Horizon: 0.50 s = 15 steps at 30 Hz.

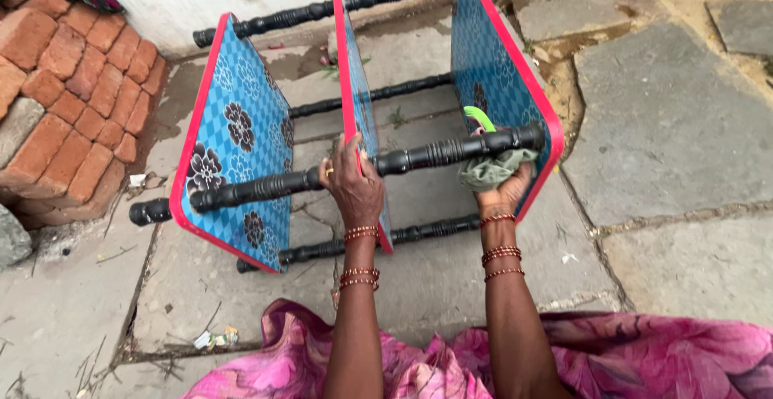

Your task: The person wipes down the surfaces and frame of a multi-tiered table by hand with a cloth.

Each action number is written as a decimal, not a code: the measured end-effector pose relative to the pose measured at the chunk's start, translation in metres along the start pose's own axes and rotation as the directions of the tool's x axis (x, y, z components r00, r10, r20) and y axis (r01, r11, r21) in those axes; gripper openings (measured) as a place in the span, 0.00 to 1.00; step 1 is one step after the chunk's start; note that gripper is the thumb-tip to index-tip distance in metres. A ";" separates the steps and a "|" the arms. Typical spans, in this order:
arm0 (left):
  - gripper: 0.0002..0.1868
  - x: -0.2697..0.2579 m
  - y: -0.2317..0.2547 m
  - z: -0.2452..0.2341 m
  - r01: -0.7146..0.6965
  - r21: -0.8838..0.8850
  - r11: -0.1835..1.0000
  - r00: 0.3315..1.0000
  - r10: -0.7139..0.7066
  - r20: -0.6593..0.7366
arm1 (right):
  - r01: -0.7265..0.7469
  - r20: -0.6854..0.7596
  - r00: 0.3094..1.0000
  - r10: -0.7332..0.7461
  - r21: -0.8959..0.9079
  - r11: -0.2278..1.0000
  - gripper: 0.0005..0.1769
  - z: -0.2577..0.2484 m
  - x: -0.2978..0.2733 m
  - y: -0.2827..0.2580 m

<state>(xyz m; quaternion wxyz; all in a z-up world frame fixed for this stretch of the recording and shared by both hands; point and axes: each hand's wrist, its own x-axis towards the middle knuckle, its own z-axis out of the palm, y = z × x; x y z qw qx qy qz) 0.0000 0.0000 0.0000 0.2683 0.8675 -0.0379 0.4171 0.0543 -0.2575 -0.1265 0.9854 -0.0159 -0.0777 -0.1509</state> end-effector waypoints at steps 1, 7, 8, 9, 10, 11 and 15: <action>0.22 0.000 0.001 0.000 -0.005 0.006 1.000 1.000 0.005 -0.013 | -0.003 -0.009 1.000 0.004 0.057 0.998 0.42 0.003 -0.006 0.000; 0.20 0.000 0.002 0.002 -0.038 0.005 0.999 0.997 0.038 -0.071 | -0.034 0.154 0.988 0.004 0.197 0.980 0.49 0.030 -0.035 -0.002; 0.20 -0.001 0.002 0.003 -0.040 0.011 0.999 0.997 0.041 -0.072 | -0.033 0.166 0.986 -0.001 0.201 0.979 0.51 0.032 -0.036 -0.002; 0.20 -0.001 0.002 0.003 -0.041 0.019 0.999 0.996 0.042 -0.077 | -0.034 0.180 0.984 -0.003 0.206 0.978 0.52 0.031 -0.035 -0.001; 0.20 -0.001 0.001 0.002 -0.032 0.014 0.999 0.997 0.033 -0.068 | -0.025 0.178 0.984 -0.010 0.196 0.980 0.52 0.029 -0.035 -0.001; 0.20 -0.001 0.001 0.003 -0.023 0.008 1.000 0.998 0.024 -0.060 | -0.016 0.178 0.984 -0.017 0.185 0.983 0.52 0.026 -0.034 -0.002; 0.20 -0.001 0.000 0.005 -0.036 0.023 0.999 0.996 0.038 -0.080 | 0.027 0.231 0.972 -0.041 0.060 0.998 0.52 0.016 -0.022 0.003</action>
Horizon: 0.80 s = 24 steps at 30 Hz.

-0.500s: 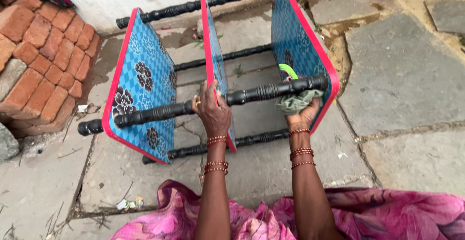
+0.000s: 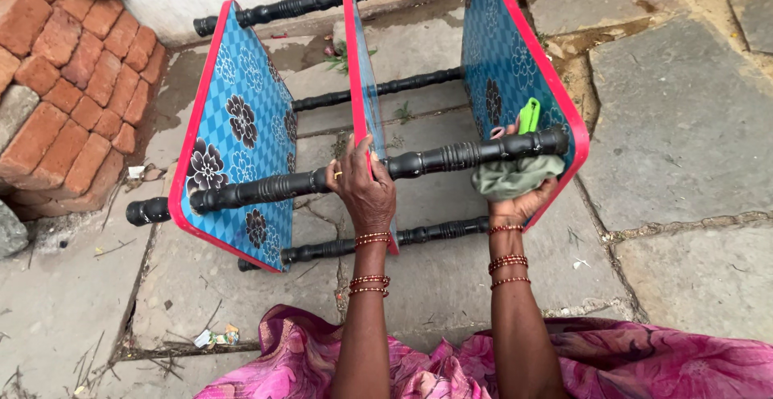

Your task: The person wipes down the surfaces and frame of a multi-tiered table by hand with a cloth.

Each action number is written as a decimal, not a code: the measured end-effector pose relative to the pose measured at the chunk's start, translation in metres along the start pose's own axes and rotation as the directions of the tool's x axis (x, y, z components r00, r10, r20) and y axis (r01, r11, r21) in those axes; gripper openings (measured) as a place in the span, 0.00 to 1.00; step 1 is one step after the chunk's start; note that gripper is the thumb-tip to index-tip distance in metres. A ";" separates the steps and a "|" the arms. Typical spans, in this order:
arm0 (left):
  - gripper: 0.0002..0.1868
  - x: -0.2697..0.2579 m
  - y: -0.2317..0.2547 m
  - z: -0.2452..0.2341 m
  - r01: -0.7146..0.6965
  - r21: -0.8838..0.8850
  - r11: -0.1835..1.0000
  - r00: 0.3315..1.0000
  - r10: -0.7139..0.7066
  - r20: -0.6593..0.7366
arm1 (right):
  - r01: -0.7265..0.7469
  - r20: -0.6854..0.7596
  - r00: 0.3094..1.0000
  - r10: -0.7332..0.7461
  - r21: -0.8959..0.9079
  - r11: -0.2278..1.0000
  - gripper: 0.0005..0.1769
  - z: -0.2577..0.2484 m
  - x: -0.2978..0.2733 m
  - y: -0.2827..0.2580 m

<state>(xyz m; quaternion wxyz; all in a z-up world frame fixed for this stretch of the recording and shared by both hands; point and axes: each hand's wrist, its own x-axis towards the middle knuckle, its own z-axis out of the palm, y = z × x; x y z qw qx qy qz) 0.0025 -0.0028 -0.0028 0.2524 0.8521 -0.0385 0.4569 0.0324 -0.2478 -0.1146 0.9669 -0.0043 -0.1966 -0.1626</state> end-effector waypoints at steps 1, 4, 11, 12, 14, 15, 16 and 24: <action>0.20 -0.001 0.000 0.000 0.003 -0.002 1.000 1.000 -0.003 0.000 | 0.005 -0.066 0.998 -0.003 0.038 0.999 0.48 -0.003 0.003 0.001; 0.20 0.002 0.001 0.000 0.015 -0.009 1.000 1.000 -0.015 -0.004 | -0.016 -0.194 0.981 0.026 0.053 0.998 0.36 -0.026 0.012 0.022; 0.19 0.001 0.003 -0.003 0.019 -0.020 1.000 1.000 -0.019 -0.006 | -0.382 -0.529 0.827 0.190 -0.281 0.881 0.09 -0.078 -0.070 0.162; 0.19 0.001 0.002 -0.004 0.003 -0.020 1.000 1.000 -0.004 -0.014 | -0.415 -0.526 0.810 0.259 -0.201 0.887 0.14 -0.076 -0.071 0.161; 0.18 0.001 0.001 -0.003 -0.007 -0.014 1.000 1.000 0.007 -0.001 | -0.479 -0.501 0.769 0.396 -0.042 0.877 0.27 -0.070 -0.068 0.152; 0.18 0.001 0.000 -0.003 -0.011 -0.010 1.000 1.000 0.011 0.005 | -0.392 -0.539 0.785 0.305 -0.051 0.918 0.23 -0.062 -0.054 0.147; 0.18 0.001 0.000 -0.002 -0.005 -0.014 1.000 1.000 0.005 0.007 | -0.303 -0.574 0.791 0.213 -0.065 0.951 0.20 -0.052 -0.037 0.136; 0.19 -0.001 0.002 0.000 0.003 -0.011 1.000 1.000 -0.004 -0.013 | -0.075 -0.415 0.855 0.311 0.494 0.866 0.23 0.098 0.017 0.017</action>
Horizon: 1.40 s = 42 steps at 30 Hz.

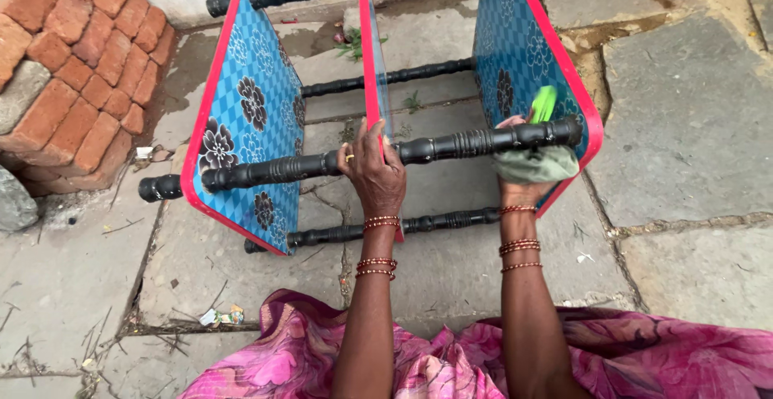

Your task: The person wipes down the surfaces and frame of a multi-tiered table by hand with a cloth.

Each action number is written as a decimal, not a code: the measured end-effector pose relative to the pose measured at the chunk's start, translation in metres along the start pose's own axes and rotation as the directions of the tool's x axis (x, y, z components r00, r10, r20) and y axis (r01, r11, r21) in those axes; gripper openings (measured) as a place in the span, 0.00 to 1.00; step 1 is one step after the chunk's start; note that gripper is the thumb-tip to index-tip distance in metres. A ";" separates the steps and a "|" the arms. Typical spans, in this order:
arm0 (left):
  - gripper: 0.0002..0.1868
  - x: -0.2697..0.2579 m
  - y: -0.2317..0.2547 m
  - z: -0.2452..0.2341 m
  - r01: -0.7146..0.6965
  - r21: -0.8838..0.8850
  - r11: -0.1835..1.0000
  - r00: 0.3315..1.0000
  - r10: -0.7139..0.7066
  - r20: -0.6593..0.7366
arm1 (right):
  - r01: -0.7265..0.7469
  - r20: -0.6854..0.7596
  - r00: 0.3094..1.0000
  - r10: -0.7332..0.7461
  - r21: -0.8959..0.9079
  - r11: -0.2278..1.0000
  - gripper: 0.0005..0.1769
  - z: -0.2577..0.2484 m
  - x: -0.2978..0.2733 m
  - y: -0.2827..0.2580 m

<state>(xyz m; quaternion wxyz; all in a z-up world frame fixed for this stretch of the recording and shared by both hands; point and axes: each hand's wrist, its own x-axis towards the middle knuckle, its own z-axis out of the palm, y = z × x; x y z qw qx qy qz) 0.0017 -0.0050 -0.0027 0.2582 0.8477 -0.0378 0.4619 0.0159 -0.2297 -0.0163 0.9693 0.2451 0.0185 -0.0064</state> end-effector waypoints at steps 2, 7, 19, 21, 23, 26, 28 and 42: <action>0.19 -0.001 0.000 -0.001 0.011 0.014 1.000 1.000 -0.011 -0.001 | 0.009 0.058 0.998 -0.007 -0.036 0.999 0.23 -0.010 0.006 -0.010; 0.18 0.001 0.000 0.000 0.039 0.013 0.999 0.999 -0.039 0.010 | 0.017 -0.037 0.999 -0.038 -0.454 0.891 0.24 -0.192 0.049 -0.006; 0.17 0.001 0.001 0.001 0.029 0.003 1.000 0.999 -0.029 -0.013 | 0.221 -0.040 0.960 -0.278 -0.500 0.837 0.14 -0.171 0.100 -0.091; 0.17 0.002 0.002 -0.001 0.012 0.000 1.000 1.000 -0.012 -0.006 | 0.338 0.018 0.928 -0.373 -0.465 0.818 0.14 -0.119 0.084 -0.114; 0.17 0.002 0.003 -0.004 0.018 -0.005 1.000 1.000 -0.018 0.004 | 0.406 0.046 0.901 -0.432 -0.444 0.799 0.18 -0.084 0.069 -0.114; 0.17 0.002 0.003 -0.002 0.033 -0.008 0.999 0.999 -0.033 0.007 | 0.306 0.205 0.947 -0.246 -0.354 0.884 0.22 -0.089 0.064 -0.087; 0.16 0.001 0.001 0.002 0.046 -0.011 0.999 0.999 -0.046 0.013 | 0.017 0.357 0.929 0.092 -0.290 0.957 0.28 -0.122 0.067 -0.051; 0.18 0.044 -0.017 -0.029 0.692 -0.312 0.651 0.691 -0.470 0.550 | 0.029 -0.041 0.991 -0.129 -0.864 0.502 0.30 -0.071 -0.061 0.148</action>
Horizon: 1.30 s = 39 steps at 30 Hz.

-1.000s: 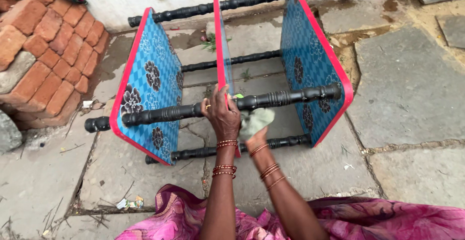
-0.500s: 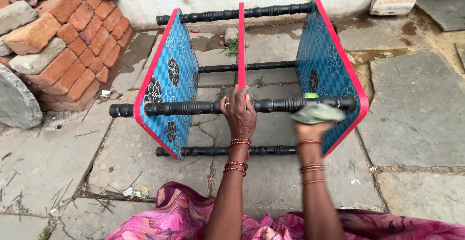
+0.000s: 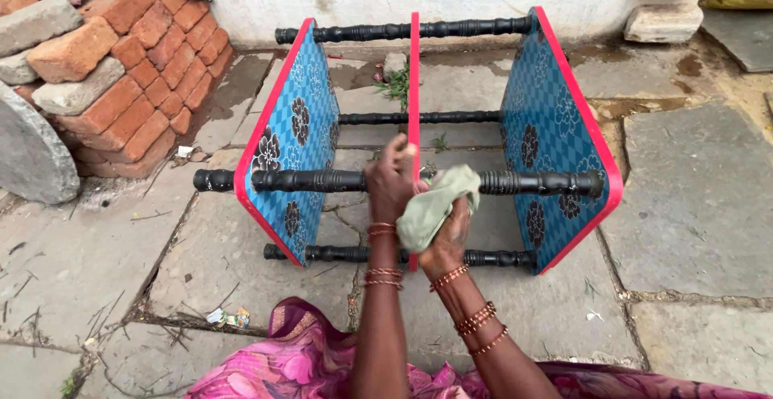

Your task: The person wipes down the surfaces and frame of a multi-tiered table by hand with a cloth.

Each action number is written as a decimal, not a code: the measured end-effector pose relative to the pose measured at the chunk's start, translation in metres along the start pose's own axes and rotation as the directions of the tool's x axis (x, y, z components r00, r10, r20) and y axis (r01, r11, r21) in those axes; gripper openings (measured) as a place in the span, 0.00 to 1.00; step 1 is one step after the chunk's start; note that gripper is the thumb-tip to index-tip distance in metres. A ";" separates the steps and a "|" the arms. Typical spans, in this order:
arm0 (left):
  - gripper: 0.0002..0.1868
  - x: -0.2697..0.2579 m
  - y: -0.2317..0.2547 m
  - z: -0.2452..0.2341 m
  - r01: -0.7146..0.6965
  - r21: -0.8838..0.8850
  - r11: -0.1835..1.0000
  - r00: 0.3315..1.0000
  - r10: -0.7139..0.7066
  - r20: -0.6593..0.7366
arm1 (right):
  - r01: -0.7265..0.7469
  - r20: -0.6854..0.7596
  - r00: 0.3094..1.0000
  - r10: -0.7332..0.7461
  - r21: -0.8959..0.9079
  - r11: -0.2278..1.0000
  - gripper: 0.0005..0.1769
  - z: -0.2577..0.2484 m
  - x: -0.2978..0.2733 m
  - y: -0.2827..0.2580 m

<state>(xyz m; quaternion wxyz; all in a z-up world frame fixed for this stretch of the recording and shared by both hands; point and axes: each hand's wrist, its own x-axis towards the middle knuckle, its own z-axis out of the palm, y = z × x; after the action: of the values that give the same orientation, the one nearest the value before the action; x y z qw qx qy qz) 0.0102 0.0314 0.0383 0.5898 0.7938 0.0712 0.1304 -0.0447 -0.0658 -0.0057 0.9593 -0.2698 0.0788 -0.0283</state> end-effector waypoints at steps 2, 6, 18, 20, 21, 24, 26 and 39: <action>0.17 0.004 -0.003 -0.025 -0.181 0.324 0.929 0.959 0.240 -0.152 | 0.150 0.152 0.978 -0.142 -0.043 0.988 0.28 0.018 0.000 -0.025; 0.14 0.010 -0.024 -0.027 -0.226 0.630 0.743 0.886 0.425 -0.184 | 0.693 0.440 0.717 -0.540 -0.530 0.489 0.28 0.027 0.038 -0.088; 0.11 0.003 -0.024 -0.015 -0.278 0.655 0.703 0.785 0.560 -0.267 | 0.711 0.756 0.579 -0.304 -0.652 -0.266 0.26 0.012 0.056 -0.043; 0.11 0.003 -0.023 -0.016 -0.302 0.656 0.692 0.767 0.585 -0.264 | 0.680 0.737 0.611 -0.290 -0.675 -0.286 0.25 0.018 0.052 -0.045; 0.11 0.003 -0.025 -0.015 -0.312 0.657 0.687 0.760 0.595 -0.261 | 0.663 0.726 0.628 -0.281 -0.688 -0.296 0.25 0.020 0.051 -0.043; 0.11 0.006 -0.028 -0.015 -0.294 0.651 0.699 0.786 0.565 -0.252 | 0.703 0.807 0.566 -0.170 -0.580 -0.411 0.31 0.022 0.070 -0.076; 0.12 0.007 -0.030 -0.014 -0.313 0.645 0.697 0.771 0.583 -0.256 | 0.525 0.621 0.782 -0.051 -0.701 -0.484 0.32 0.027 0.088 -0.091; 0.21 0.003 -0.022 -0.020 -0.262 0.740 0.619 0.832 0.534 -0.152 | 0.534 0.365 0.845 -0.391 -0.527 0.661 0.34 -0.003 0.096 -0.075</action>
<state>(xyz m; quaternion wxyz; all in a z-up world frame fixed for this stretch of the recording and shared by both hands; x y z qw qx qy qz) 0.0077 0.0564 0.0234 0.1811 0.9120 0.0393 0.3659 0.0483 -0.1403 0.0180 0.7822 -0.5769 -0.0947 -0.2155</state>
